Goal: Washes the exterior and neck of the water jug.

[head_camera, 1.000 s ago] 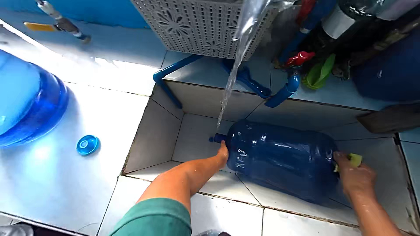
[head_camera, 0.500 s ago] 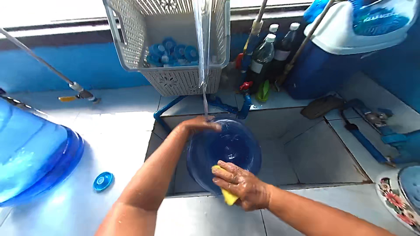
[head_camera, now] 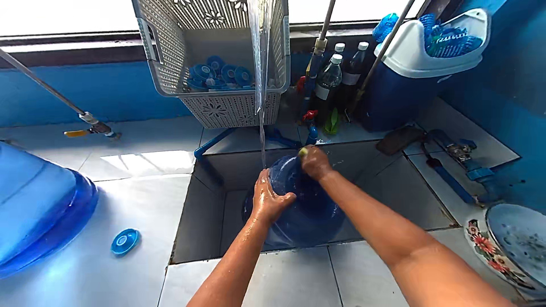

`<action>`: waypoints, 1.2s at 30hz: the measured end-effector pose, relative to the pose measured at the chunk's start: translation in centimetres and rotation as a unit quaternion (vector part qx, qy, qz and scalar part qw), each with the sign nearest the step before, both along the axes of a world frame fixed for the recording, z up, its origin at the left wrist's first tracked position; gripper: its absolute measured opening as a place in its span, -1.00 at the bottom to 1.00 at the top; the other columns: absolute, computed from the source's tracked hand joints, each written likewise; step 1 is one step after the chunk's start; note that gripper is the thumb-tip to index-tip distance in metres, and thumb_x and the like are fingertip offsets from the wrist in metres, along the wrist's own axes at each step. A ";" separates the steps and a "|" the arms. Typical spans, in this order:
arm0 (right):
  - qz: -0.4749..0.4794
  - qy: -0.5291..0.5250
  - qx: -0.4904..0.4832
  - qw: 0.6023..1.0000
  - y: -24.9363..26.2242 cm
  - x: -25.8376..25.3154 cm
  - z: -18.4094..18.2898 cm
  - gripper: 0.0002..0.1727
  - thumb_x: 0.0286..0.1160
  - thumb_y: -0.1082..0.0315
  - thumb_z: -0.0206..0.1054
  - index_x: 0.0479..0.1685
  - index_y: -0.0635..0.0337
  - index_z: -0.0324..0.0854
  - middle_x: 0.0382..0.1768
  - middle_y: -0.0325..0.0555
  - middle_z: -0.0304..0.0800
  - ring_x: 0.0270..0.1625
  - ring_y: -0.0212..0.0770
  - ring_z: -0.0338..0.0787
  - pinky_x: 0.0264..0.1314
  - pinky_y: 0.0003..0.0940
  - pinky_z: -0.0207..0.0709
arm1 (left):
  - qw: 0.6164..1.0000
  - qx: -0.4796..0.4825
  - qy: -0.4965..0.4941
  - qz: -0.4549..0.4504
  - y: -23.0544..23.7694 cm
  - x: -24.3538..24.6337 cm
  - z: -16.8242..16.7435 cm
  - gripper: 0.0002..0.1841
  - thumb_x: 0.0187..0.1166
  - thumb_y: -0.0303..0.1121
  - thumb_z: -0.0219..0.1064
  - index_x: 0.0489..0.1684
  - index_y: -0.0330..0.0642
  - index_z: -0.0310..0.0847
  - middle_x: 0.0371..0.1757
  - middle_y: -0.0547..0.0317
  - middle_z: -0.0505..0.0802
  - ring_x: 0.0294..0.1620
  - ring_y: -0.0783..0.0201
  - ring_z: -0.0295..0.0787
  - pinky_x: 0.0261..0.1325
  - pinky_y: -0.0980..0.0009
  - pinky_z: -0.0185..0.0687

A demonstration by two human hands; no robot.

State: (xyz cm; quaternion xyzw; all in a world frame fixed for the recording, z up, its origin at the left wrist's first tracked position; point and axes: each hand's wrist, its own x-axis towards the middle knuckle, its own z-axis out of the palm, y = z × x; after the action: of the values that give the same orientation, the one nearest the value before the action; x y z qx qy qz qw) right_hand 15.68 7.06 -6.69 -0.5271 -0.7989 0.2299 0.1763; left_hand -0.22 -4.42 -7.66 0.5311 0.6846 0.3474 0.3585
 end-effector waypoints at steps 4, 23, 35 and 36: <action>0.198 0.116 0.101 0.968 -4.8 -3.9 -0.1 -0.64 0.44 0.49 0.31 0.19 0.38 0.78 0.32 0.23 0.79 0.53 0.17 0.64 0.75 0.09 0.27 | 0.998 0.063 -0.007 0.021 -1.1 0.4 -1.2 0.06 0.04 -0.06 0.66 0.66 -0.39 0.27 0.59 -0.33 0.51 0.67 -0.09 0.38 0.73 0.03 0.23; 0.165 0.137 0.081 0.973 -3.5 -2.8 -0.6 -0.60 0.53 0.41 0.30 0.29 0.45 0.71 0.40 0.32 0.70 0.60 0.22 0.56 0.76 0.06 0.25 | 0.999 0.003 -0.037 -0.003 0.9 0.2 -1.1 0.13 -0.06 -0.05 0.74 0.70 -0.27 0.25 0.60 -0.23 0.50 0.62 -0.04 0.43 0.65 0.01 0.37; 0.133 0.086 0.053 0.986 -2.6 -3.9 0.5 -0.63 0.70 0.32 0.19 0.28 0.36 0.71 0.32 0.31 0.74 0.48 0.22 0.66 0.60 0.21 0.42 | 0.997 -0.031 0.062 -0.025 -0.1 -0.5 1.1 0.03 0.24 0.07 0.64 0.74 -0.21 0.22 0.69 -0.18 0.45 0.68 -0.09 0.38 0.69 -0.12 0.30; 0.100 0.077 0.061 0.990 -2.1 -4.0 0.5 -0.61 0.73 0.29 0.17 0.29 0.39 0.69 0.32 0.35 0.72 0.47 0.27 0.66 0.57 0.26 0.43 | 0.991 -0.004 0.129 -0.042 -0.9 0.3 3.1 -0.03 0.38 0.11 0.55 0.73 -0.29 0.24 0.74 -0.24 0.37 0.76 -0.15 0.25 0.77 -0.14 0.13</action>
State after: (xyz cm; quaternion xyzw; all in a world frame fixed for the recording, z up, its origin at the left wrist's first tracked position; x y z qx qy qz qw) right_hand 11.72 4.94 -6.15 -0.4135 -0.8444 0.2366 0.2451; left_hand 0.04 -5.36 -4.60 0.5983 0.7037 0.2583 0.2831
